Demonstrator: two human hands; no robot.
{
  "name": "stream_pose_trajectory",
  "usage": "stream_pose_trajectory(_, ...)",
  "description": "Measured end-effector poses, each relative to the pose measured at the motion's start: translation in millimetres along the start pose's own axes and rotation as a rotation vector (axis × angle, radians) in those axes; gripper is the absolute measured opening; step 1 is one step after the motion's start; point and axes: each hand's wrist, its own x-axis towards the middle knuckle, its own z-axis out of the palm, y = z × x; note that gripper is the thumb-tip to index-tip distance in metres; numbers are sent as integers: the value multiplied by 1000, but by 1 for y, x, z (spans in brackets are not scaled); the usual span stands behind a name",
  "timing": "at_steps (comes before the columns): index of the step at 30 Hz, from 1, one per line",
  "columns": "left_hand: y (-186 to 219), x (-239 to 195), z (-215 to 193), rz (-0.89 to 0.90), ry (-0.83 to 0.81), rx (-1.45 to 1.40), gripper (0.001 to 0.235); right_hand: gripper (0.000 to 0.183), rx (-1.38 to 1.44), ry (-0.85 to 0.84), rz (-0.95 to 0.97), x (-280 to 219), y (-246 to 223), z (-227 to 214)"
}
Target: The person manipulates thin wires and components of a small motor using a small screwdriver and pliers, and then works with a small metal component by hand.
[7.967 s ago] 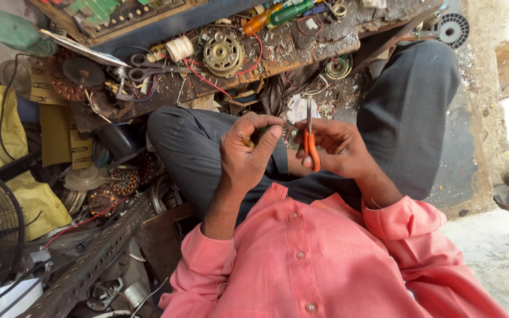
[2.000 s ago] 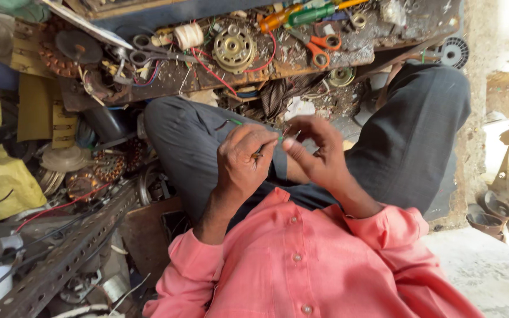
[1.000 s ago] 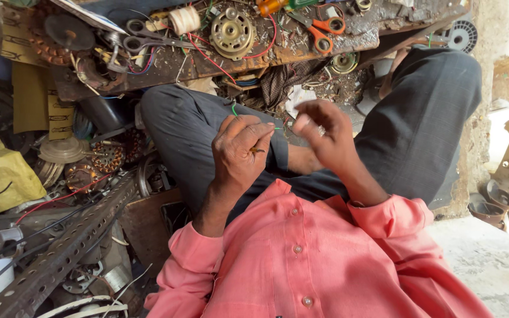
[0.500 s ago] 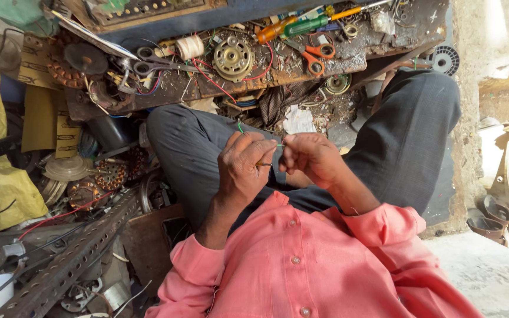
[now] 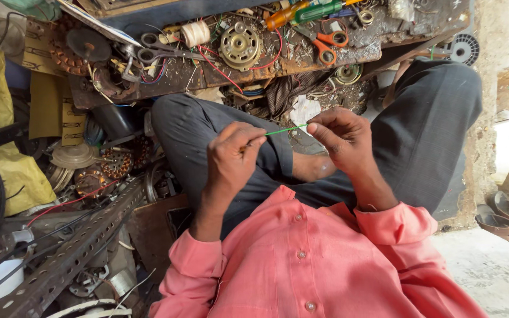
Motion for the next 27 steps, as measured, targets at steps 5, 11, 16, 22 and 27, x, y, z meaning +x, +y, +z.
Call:
stream_pose_trajectory(5, -5, 1, -9, 10, 6, 49, 10, 8, 39, -1, -16, 3, -3, -2)
stream_pose_trajectory(11, -4, 1, -8, -29, -41, 57, 10, 8, 51, 23, 7, 6, -11, -5)
stream_pose_trajectory(16, -7, -2, -9, -22, -27, 58, 11, 9, 97, 42, 32, 6, -7, -6)
stream_pose_trajectory(22, -3, -1, -12, -22, 1, 35, 12, 8, 138, 23, 38, 8, -3, -8)
stream_pose_trajectory(27, 9, 5, -6, -154, -52, -13, 22, 8, 95, -8, 51, 6, 2, -7)
